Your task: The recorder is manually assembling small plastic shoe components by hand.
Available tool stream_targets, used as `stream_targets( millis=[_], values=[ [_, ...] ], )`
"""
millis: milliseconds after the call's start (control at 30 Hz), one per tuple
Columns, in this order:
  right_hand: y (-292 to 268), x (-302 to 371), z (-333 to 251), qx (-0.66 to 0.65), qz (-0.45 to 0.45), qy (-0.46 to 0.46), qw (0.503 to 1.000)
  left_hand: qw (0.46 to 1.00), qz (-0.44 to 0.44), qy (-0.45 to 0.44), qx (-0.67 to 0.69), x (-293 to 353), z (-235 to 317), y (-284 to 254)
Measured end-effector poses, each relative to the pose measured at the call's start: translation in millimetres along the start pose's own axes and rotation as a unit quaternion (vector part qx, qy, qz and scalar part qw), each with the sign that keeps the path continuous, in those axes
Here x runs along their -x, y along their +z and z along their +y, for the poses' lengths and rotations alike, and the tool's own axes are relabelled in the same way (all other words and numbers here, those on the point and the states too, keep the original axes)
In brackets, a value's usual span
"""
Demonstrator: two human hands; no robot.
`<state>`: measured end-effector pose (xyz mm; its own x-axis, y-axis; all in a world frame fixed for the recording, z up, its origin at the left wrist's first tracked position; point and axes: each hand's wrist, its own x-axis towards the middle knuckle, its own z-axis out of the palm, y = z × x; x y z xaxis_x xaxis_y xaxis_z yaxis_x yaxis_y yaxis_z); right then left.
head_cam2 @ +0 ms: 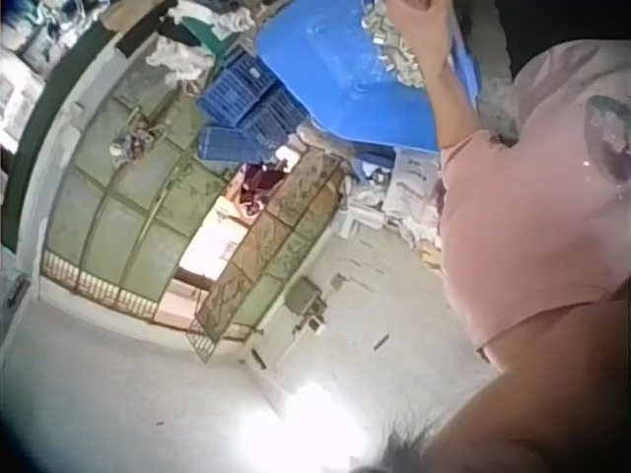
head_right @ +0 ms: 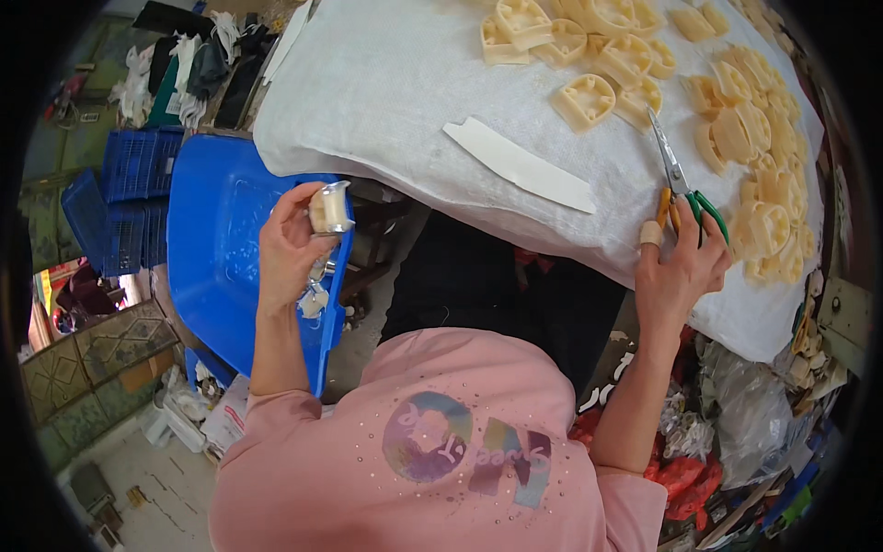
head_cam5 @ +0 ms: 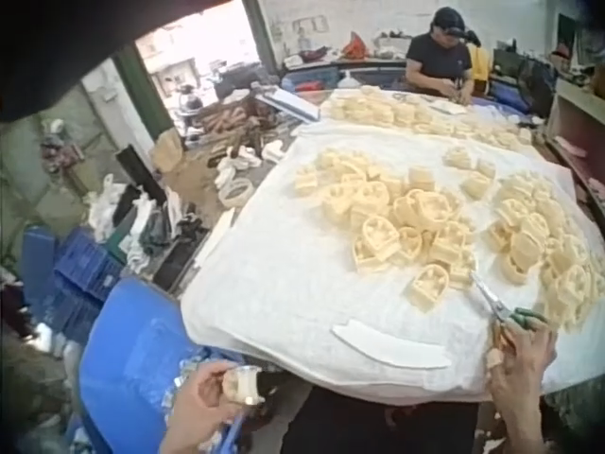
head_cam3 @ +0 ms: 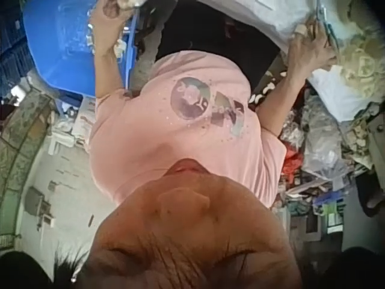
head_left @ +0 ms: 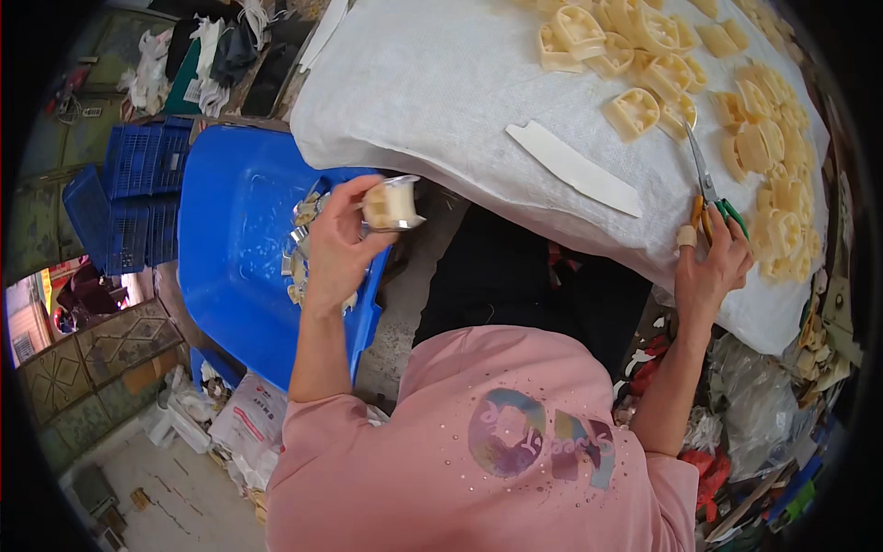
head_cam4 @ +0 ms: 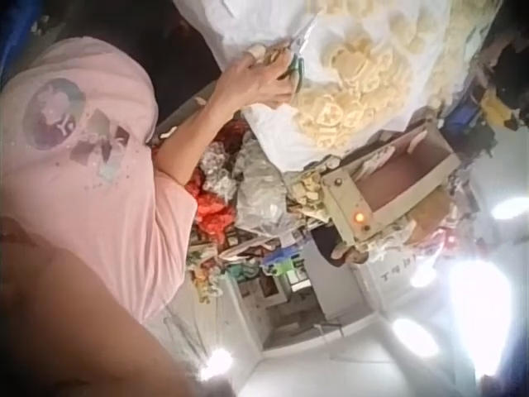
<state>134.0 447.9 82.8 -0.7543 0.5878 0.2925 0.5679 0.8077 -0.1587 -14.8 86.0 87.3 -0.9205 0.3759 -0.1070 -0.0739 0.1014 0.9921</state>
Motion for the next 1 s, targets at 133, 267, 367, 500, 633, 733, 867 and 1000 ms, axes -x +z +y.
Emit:
stream_targets(
  millis=[133,267,367,500,633,733,867,1000],
  values=[
    [1,1,0,0.015,0.047,-0.002,0.999,0.961,0.154,-0.055,-0.224,30,-53,-65],
    [3,-4,4,-0.022,0.006,0.0,1.0,0.914,0.242,-0.072,-0.317,73,-97,-110],
    [1,-4,5,-0.067,-0.001,0.015,0.998,0.841,0.246,-0.118,-0.467,88,-118,-123],
    [1,4,8,-0.119,0.051,0.061,0.99,0.779,0.274,-0.16,-0.54,85,-130,-115],
    [-3,8,-7,-0.022,0.09,0.028,0.995,0.765,0.304,-0.008,-0.568,47,-86,-78],
    [0,3,-39,-0.177,0.035,-0.142,0.973,0.865,0.254,0.063,-0.428,10,-38,-27],
    [9,-16,-85,-0.321,-0.042,-0.241,0.915,0.892,0.104,0.199,-0.393,-25,0,42],
    [19,-29,-100,-0.212,-0.085,-0.288,0.93,0.947,-0.028,0.224,-0.227,-32,14,87]
  ],
)
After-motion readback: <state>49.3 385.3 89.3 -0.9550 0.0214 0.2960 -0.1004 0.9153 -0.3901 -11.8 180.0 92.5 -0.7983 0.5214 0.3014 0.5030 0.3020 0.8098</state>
